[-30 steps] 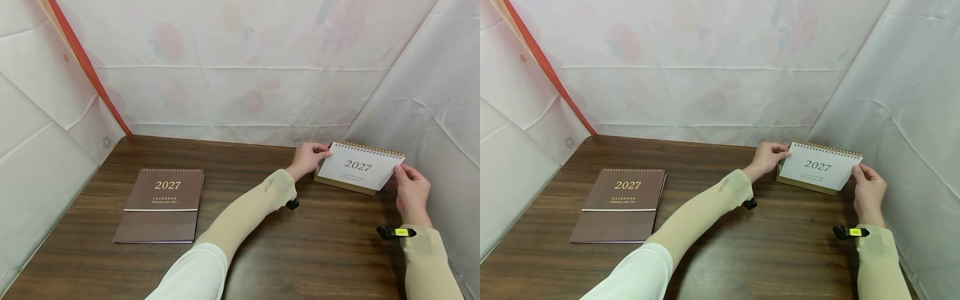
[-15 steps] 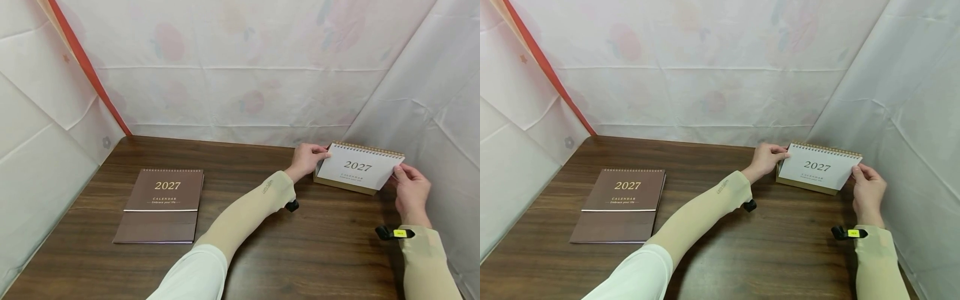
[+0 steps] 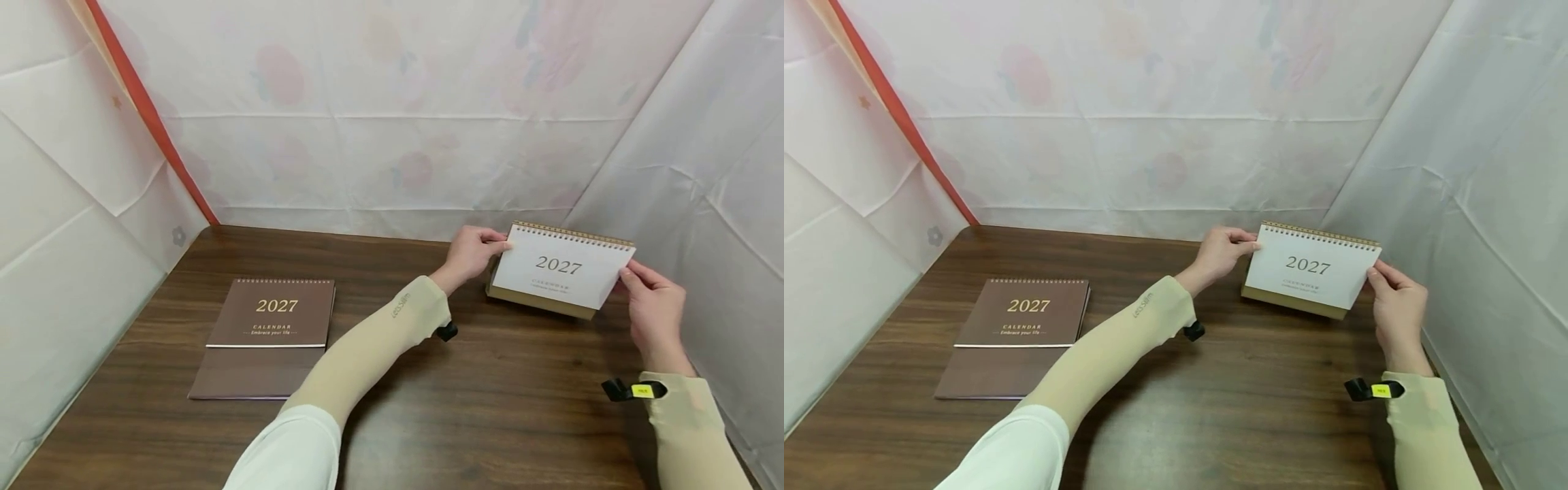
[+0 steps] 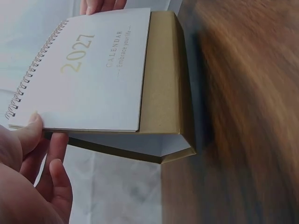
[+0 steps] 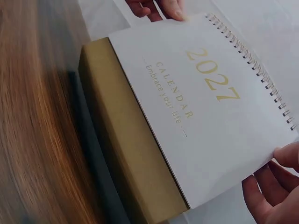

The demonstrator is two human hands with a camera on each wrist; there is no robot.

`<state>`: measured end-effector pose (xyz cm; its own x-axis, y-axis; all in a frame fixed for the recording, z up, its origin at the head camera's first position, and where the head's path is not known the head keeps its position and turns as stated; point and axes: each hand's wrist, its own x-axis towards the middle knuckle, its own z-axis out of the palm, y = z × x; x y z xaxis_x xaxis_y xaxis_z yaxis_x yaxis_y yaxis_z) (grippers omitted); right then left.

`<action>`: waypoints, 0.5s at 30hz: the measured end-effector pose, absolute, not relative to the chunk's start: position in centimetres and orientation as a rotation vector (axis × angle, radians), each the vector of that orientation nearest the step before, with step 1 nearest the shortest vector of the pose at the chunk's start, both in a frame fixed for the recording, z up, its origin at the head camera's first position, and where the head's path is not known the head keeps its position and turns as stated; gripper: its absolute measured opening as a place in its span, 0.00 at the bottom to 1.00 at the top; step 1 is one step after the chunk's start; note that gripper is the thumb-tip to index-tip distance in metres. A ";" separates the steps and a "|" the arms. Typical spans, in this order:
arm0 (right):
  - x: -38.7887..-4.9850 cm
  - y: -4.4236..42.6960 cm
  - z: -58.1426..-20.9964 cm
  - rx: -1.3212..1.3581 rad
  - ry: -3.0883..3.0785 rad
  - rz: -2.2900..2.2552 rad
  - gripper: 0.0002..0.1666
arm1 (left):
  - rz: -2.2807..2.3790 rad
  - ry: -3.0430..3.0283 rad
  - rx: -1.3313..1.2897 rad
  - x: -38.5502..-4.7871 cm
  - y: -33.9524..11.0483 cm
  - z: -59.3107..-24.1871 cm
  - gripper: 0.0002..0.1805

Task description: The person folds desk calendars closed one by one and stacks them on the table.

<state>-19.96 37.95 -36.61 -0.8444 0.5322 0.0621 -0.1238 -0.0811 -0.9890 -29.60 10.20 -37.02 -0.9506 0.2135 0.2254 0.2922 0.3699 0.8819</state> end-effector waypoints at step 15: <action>-19.7 29.8 -36.5 -0.082 -1.972 1.895 0.23 | -1.604 -2.574 -0.528 -28.1 -0.2 -33.8 0.10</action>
<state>-19.74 29.84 -36.50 -0.9171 0.3147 0.2445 -0.2317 0.0781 -0.9697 -28.05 -0.24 -33.83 -0.9393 0.2534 0.2313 0.3193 0.3988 0.8597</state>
